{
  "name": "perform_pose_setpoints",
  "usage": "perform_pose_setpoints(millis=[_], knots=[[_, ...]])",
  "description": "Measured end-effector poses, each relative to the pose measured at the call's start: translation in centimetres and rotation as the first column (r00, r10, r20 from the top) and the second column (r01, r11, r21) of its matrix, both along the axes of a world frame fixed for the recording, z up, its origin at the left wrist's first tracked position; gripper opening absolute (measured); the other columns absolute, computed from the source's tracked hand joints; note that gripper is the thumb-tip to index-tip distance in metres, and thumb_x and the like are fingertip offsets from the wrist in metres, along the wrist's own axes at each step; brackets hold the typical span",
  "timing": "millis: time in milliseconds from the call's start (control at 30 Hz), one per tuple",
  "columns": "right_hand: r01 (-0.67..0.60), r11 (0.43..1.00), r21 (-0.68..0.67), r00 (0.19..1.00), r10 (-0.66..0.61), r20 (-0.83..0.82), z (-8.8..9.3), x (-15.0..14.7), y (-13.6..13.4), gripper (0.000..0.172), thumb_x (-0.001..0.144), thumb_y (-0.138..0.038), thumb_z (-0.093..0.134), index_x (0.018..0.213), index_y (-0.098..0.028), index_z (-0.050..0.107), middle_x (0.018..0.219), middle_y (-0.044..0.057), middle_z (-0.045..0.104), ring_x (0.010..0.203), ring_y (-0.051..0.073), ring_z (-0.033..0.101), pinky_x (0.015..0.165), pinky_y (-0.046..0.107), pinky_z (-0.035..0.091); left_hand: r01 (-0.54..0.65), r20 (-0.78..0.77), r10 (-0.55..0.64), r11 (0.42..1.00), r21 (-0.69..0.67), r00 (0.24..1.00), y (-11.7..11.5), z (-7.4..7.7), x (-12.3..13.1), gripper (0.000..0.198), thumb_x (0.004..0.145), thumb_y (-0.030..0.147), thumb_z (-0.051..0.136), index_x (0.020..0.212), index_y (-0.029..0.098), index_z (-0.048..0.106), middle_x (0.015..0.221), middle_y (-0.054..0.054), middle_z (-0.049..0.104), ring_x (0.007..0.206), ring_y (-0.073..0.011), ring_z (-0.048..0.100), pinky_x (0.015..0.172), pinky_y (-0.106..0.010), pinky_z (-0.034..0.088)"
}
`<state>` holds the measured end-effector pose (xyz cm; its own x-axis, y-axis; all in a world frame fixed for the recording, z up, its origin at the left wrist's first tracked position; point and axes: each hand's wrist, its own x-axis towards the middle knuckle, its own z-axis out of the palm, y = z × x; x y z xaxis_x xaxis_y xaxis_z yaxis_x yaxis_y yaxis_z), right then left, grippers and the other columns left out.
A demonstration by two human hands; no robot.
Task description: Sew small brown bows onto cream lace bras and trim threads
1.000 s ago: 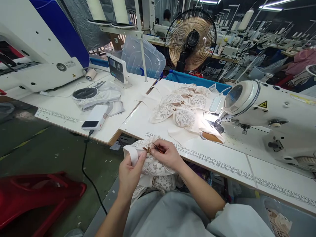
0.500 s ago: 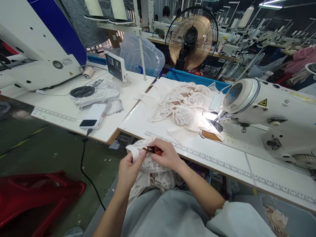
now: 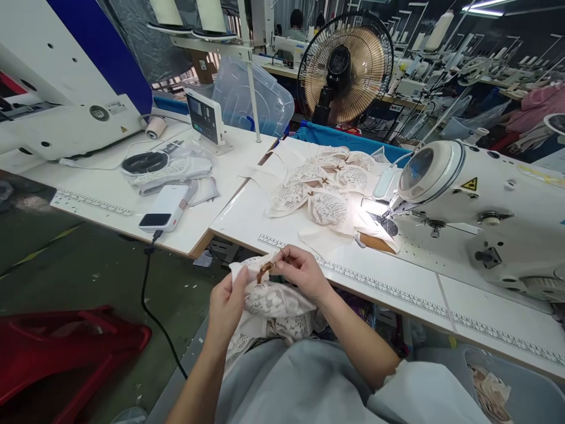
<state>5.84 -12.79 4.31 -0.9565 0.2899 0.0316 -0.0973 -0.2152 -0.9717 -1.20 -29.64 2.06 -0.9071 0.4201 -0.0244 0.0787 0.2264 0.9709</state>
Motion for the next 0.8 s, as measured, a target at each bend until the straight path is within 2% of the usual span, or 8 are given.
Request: perform_pose_setpoints(millis=[100,200,300,433,533,633,733,800], knots=[[-0.014,0.994,-0.112,1.0,0.016,0.023,-0.2,0.0,0.3,0.037,0.075,-0.049,0.076,0.078,-0.018,0.057,0.06,-0.007,0.046,0.047,0.004,0.033,0.046,0.021,0.025,-0.085,-0.236,0.038,0.978,-0.193,0.971,-1.0,0.1,-0.7,0.049,0.093,0.061,0.046,0.069,0.021,0.057,0.058,0.001,0.055,0.055,-0.0147,0.05,0.053,-0.025,0.04],[-0.019,0.991,-0.131,0.999,0.025,0.048,0.0,0.0,0.6,0.035,0.074,-0.047,0.077,0.077,-0.018,0.058,0.056,-0.01,0.041,0.043,0.003,0.027,0.043,0.02,0.019,-0.179,-0.393,0.064,0.948,-0.264,0.917,-1.5,0.3,-1.1,0.042,0.088,0.058,0.056,0.104,0.02,0.066,0.081,-0.002,0.064,0.063,-0.0154,0.056,0.055,-0.025,0.042],[-0.033,0.993,-0.115,0.997,0.041,0.066,0.3,0.1,0.7,0.033,0.073,-0.045,0.077,0.076,-0.018,0.058,0.054,-0.01,0.04,0.044,0.003,0.026,0.043,0.02,0.018,-0.016,-0.396,-0.082,0.971,-0.238,0.915,-1.1,0.5,-0.7,0.047,0.091,0.055,0.057,0.125,0.025,0.064,0.105,-0.006,0.065,0.066,-0.0136,0.057,0.054,-0.024,0.043],[-0.057,0.996,-0.063,0.995,0.062,0.072,0.6,0.4,0.6,0.031,0.074,-0.044,0.076,0.077,-0.018,0.06,0.057,-0.008,0.045,0.047,0.004,0.032,0.046,0.02,0.023,0.241,-0.222,-0.256,0.966,-0.095,0.941,0.1,0.9,-0.1,0.05,0.091,0.052,0.059,0.132,0.024,0.06,0.094,-0.002,0.066,0.051,-0.0086,0.044,0.047,-0.023,0.036],[-0.069,0.997,0.024,0.996,0.067,0.057,0.8,0.8,0.6,0.028,0.075,-0.043,0.074,0.076,-0.018,0.061,0.063,-0.004,0.054,0.056,0.008,0.045,0.054,0.022,0.035,0.345,-0.185,-0.348,0.937,-0.05,0.919,1.0,1.2,0.0,0.036,0.095,0.05,0.054,0.108,0.021,0.069,0.078,-0.001,0.067,0.054,-0.0111,0.05,0.052,-0.023,0.037],[0.106,0.988,0.11,0.994,-0.109,0.024,1.1,1.2,1.2,0.026,0.075,-0.042,0.073,0.075,-0.019,0.06,0.066,-0.003,0.057,0.06,0.01,0.047,0.057,0.024,0.037,0.372,-0.201,-0.383,0.924,-0.094,0.902,1.4,1.4,0.1,0.038,0.097,0.05,0.049,0.08,0.02,0.067,0.065,0.0,0.062,0.051,-0.0112,0.045,0.05,-0.024,0.032],[0.31,0.941,0.136,0.95,-0.31,-0.018,1.2,1.9,2.4,0.029,0.076,-0.044,0.072,0.073,-0.02,0.057,0.062,-0.005,0.049,0.056,0.009,0.04,0.054,0.023,0.031,0.376,-0.164,-0.389,0.921,-0.101,0.907,1.5,1.2,0.1,0.04,0.095,0.052,0.05,0.076,0.02,0.065,0.064,0.0,0.061,0.048,-0.0106,0.039,0.048,-0.025,0.028],[0.341,0.93,0.135,0.94,-0.34,-0.033,1.3,2.5,3.3,0.032,0.076,-0.047,0.073,0.073,-0.021,0.056,0.059,-0.006,0.044,0.055,0.008,0.037,0.052,0.023,0.028,0.385,-0.126,-0.392,0.92,-0.079,0.911,1.5,1.0,0.0,0.041,0.095,0.053,0.05,0.075,0.02,0.065,0.071,-0.002,0.065,0.049,-0.0112,0.043,0.048,-0.025,0.03]])
